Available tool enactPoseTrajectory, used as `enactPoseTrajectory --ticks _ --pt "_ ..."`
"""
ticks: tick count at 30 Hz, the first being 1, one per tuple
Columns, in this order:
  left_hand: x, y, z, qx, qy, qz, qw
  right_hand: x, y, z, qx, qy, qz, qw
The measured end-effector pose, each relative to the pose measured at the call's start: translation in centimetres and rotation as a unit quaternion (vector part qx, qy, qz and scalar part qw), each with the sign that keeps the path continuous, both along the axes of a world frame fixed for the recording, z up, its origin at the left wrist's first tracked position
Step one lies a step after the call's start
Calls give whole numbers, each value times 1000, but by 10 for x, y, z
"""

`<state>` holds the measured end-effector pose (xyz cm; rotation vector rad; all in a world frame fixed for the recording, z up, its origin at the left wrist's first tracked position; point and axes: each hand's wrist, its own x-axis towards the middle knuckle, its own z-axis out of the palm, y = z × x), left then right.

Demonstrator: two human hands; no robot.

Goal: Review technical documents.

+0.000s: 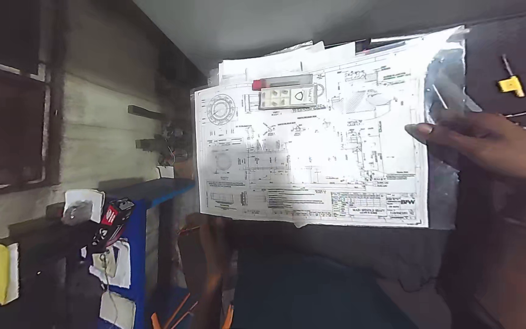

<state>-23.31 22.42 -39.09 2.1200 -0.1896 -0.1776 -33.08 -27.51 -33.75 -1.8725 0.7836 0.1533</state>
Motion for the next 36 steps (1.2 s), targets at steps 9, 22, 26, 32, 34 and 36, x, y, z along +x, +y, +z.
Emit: enactPoseTrajectory --ticks 9,22,26,32,34,36 --pt "6 17 4 108 51 -47 992 2 -2 -9 -29 13 -35 999" --pt "38 21 16 178 74 -206 959 1 11 -11 -66 2 -108 992" --pt "41 27 19 205 117 -232 944 9 24 -3 -59 7 -142 988" --pt "53 35 17 185 94 -307 929 -2 33 -12 -101 15 -170 980" --pt "55 34 21 207 112 -312 921 -9 41 -13 -94 8 -195 976" --pt "53 35 21 160 132 -304 930 2 36 -5 -69 -19 -173 982"
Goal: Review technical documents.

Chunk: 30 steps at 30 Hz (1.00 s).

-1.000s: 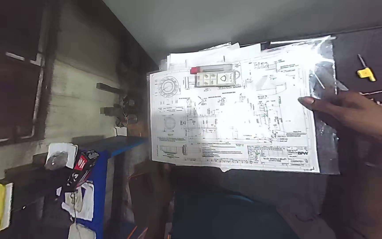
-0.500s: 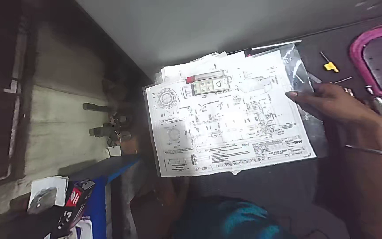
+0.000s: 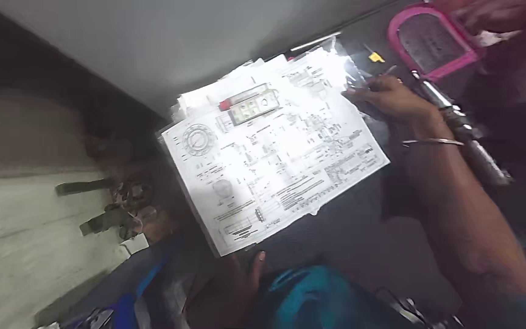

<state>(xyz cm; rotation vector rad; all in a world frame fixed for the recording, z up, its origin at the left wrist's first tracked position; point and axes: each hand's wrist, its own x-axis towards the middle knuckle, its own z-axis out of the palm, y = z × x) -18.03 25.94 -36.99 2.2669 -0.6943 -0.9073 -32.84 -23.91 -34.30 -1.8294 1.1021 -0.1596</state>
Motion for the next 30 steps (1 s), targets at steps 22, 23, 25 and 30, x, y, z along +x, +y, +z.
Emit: enactPoseTrajectory --ticks 22,23,25,30 --pt "-14 -5 3 16 21 50 998 -27 -21 -10 88 -262 194 941" --pt "-15 -4 1 21 37 66 997 -31 -16 -9 92 -265 182 942" --pt "-16 2 -6 -1 63 90 994 -38 -10 -7 88 -272 170 943" --pt "-22 5 -9 -45 27 90 995 -26 -28 -10 91 -260 218 936"
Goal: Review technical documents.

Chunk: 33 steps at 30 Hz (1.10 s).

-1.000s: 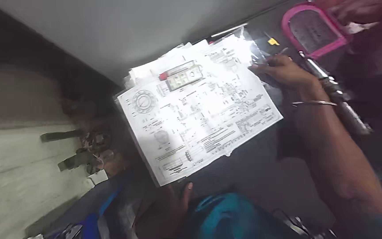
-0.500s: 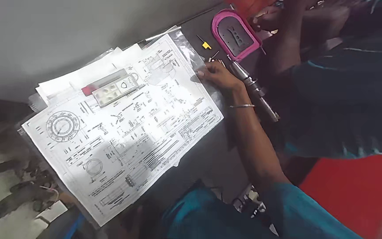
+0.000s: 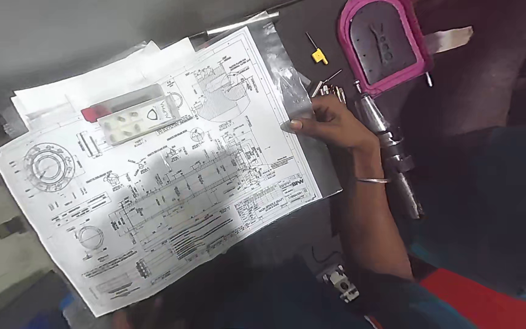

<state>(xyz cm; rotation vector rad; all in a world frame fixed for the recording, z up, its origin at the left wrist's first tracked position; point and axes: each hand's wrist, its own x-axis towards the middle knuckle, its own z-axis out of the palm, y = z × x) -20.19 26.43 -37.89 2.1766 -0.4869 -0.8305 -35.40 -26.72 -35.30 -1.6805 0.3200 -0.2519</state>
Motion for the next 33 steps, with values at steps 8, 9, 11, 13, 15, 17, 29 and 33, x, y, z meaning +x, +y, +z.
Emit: enactPoseTrajectory --ticks 8,9,11,13,15,17,29,33 --pt "-2 1 -3 -27 0 17 999 -1 -2 1 5 -10 8 1000" --pt "-2 1 -2 -29 3 20 999 0 -3 0 3 -10 8 1000" --pt "-3 0 1 -27 10 29 999 2 -4 0 0 -16 10 1000" --pt "-3 2 1 -24 17 32 999 3 -5 -1 0 -19 12 1000" --pt "-2 3 -1 -28 22 36 999 3 -5 -1 -3 -17 9 1000" --pt "-1 5 -2 -31 28 37 998 3 -5 -1 -5 -12 9 1000" --pt "-5 1 1 -33 43 63 997 3 -5 0 9 3 12 1000" --pt "-4 1 1 -38 54 63 996 2 -5 0 7 8 11 1000"
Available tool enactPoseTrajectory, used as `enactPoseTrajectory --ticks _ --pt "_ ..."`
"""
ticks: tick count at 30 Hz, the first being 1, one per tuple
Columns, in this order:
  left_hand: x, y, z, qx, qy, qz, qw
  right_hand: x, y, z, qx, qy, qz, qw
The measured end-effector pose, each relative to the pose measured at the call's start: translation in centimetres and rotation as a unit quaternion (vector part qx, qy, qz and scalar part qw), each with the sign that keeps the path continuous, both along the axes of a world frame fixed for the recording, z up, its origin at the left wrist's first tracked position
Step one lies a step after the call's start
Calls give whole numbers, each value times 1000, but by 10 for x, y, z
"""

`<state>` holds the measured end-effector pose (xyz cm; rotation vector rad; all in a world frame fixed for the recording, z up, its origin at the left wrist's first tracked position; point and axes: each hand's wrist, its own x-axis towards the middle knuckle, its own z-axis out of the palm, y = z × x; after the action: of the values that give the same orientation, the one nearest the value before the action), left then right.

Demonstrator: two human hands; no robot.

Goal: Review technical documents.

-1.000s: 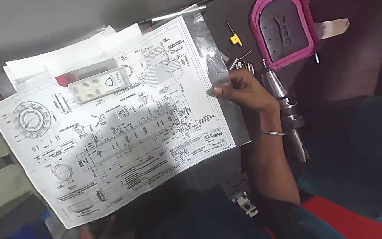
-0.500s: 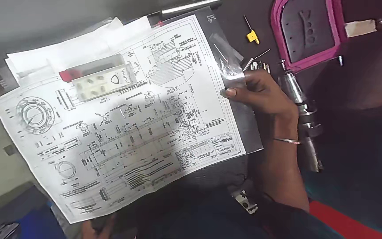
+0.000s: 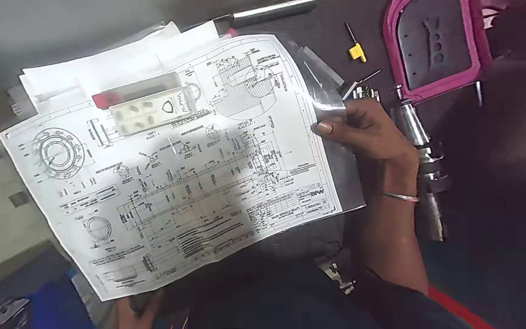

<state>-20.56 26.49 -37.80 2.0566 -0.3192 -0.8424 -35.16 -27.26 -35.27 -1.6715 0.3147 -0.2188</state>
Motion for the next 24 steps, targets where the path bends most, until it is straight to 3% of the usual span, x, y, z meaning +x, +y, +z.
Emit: enactPoseTrajectory --ticks 24 --pt "-3 -4 2 21 9 29 999 0 0 1 -10 9 -2 1000"
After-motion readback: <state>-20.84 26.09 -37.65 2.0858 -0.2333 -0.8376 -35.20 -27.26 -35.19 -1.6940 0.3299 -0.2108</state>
